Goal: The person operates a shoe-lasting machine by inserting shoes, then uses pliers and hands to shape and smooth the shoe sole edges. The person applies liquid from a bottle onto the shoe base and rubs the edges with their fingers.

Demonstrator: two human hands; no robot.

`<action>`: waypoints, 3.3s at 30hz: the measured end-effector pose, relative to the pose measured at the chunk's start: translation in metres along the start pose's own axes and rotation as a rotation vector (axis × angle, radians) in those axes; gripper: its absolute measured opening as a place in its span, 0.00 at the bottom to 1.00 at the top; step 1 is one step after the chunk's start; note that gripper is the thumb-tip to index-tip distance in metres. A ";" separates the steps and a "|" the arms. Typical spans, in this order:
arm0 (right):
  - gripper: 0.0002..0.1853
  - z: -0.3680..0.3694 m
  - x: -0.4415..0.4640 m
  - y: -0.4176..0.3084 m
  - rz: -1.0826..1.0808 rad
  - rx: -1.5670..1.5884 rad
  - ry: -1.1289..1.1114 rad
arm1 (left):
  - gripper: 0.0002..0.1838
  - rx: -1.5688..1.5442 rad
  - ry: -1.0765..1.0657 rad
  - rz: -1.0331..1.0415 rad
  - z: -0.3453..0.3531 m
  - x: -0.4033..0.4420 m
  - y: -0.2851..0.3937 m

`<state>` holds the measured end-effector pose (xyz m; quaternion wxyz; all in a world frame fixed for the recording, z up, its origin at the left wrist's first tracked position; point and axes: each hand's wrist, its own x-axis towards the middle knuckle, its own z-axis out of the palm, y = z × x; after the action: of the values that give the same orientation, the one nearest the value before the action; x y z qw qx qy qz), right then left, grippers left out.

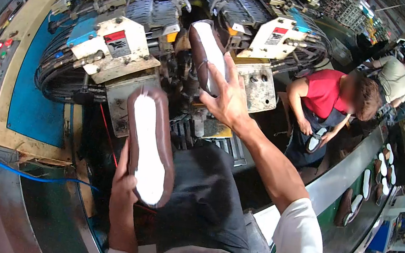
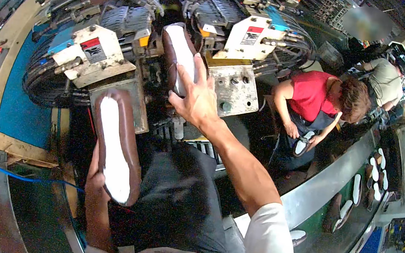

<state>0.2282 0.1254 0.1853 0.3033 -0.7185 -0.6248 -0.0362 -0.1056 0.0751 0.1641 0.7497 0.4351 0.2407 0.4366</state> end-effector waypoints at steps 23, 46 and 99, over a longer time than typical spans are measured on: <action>0.43 0.060 0.052 -0.012 -0.180 -0.081 0.168 | 0.61 -0.170 0.063 -0.305 -0.013 -0.079 -0.069; 0.40 0.052 0.131 -0.004 -0.405 -0.136 0.311 | 0.61 0.178 0.001 -0.130 0.013 -0.013 -0.079; 0.65 -0.214 -0.905 0.039 1.822 0.121 -0.163 | 0.16 0.836 -0.289 -0.103 -0.012 -0.101 -0.162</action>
<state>0.1380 -0.7713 -0.0458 0.2067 -0.9166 0.1634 0.3007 -0.0933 -0.0454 0.0166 0.5562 0.7448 0.3107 0.1984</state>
